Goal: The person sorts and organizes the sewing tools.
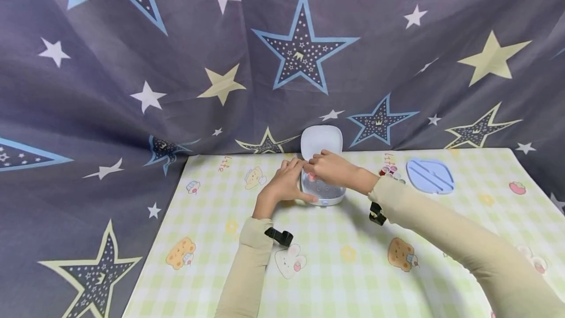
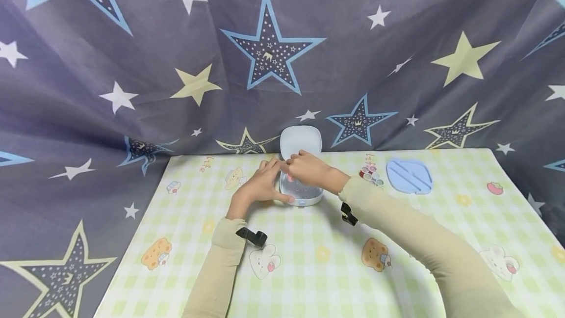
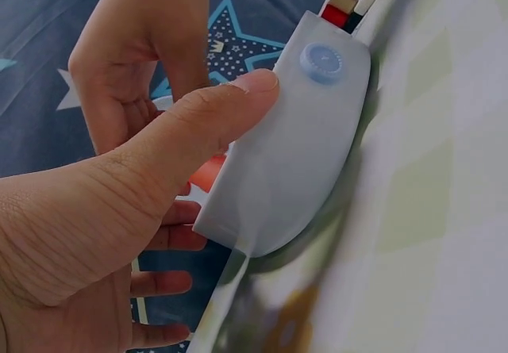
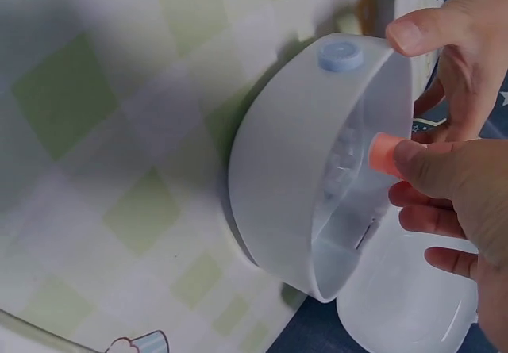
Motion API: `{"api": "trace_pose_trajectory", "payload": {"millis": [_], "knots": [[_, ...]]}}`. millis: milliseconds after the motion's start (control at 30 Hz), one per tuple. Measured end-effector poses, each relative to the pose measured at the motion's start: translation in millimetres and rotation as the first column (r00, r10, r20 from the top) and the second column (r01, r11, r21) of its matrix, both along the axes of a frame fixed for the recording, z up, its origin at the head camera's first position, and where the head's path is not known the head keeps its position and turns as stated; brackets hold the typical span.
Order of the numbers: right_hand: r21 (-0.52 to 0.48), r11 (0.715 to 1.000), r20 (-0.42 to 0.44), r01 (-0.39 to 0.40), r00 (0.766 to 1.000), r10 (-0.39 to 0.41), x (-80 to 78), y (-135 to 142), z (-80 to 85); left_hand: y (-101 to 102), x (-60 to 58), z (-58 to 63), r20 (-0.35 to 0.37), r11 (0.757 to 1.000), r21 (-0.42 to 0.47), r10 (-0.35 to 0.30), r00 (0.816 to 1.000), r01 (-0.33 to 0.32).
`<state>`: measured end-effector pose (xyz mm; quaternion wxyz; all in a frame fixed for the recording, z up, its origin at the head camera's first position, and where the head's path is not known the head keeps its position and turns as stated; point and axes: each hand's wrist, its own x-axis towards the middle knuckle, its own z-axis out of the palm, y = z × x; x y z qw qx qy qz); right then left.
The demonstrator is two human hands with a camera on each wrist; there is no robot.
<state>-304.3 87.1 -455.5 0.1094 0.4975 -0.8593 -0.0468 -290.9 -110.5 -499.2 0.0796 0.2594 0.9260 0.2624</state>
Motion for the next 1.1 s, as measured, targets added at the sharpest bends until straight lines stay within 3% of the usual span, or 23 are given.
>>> {"api": "trace_pose_trajectory", "payload": {"millis": [433, 667, 1100], "knots": [[0.025, 0.999, 0.029, 0.034, 0.999, -0.035, 4.8, 9, -12.6, 6, 4.1, -9.5, 0.003, 1.0, 0.004, -0.028, 1.0, 0.028], [0.031, 0.999, 0.006, 0.017, 1.0, -0.018, 1.9, 3, -15.1, 2, 2.2, -6.5, 0.01, 0.999, -0.033, -0.008, 1.0, 0.008], [0.079, 0.997, -0.022, 0.015, 1.0, -0.014, -3.8, -5, -12.1, 0, -3.8, -1.7, -0.025, 1.0, -0.017, -0.007, 1.0, 0.006]]}}
